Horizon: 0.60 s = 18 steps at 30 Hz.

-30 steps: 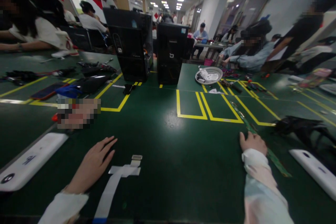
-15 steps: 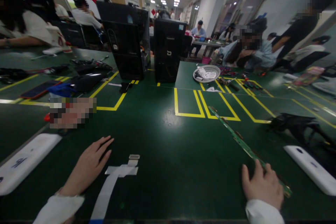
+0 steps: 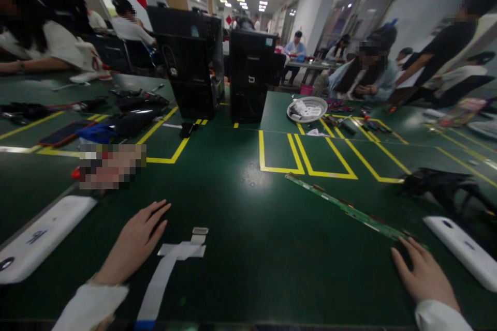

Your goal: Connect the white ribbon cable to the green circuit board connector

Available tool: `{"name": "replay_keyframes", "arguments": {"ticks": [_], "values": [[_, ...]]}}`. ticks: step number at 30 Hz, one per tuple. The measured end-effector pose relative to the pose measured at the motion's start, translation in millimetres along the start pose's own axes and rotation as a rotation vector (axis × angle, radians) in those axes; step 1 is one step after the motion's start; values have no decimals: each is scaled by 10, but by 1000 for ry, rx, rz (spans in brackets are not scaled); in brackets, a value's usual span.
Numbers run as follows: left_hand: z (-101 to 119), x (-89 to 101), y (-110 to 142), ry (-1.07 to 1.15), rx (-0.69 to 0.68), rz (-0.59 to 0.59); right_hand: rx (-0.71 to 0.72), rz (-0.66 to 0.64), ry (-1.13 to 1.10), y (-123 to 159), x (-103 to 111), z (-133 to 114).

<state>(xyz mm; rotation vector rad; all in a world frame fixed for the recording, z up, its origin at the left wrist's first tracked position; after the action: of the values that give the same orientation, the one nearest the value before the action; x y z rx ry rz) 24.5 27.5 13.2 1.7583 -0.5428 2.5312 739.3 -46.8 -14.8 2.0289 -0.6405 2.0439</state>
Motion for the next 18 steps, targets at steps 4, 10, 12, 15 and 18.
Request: {"name": "replay_keyframes", "arguments": {"ticks": [4, 10, 12, 15, 18], "values": [[1, 6, 0, 4, 4, -10, 152, 95, -46, -169, 8, 6], [0, 15, -4, 3, 4, -15, 382, 184, -49, -300, 77, -548], [-5, 13, -6, 1, 5, -16, 454, 218, -59, -337, 90, -843], [-10, 11, -7, 2, -1, -3, 570, 233, -84, -383, 112, -1345], [-7, 6, -5, 7, -10, 6, 679, 230, -116, -394, 149, -1864]]}}
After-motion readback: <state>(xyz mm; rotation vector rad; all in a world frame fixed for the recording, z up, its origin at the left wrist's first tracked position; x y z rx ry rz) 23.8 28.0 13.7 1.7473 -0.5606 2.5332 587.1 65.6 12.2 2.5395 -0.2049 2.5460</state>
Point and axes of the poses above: each hand's wrist, its own y-axis away from the middle knuckle, its own x-axis out of the back of the hand, z = x × y, the point moved 1 cm from there along -y, towards the middle knuckle, and after that the axes turned 10 degrees about y, right-handed, at the moved point
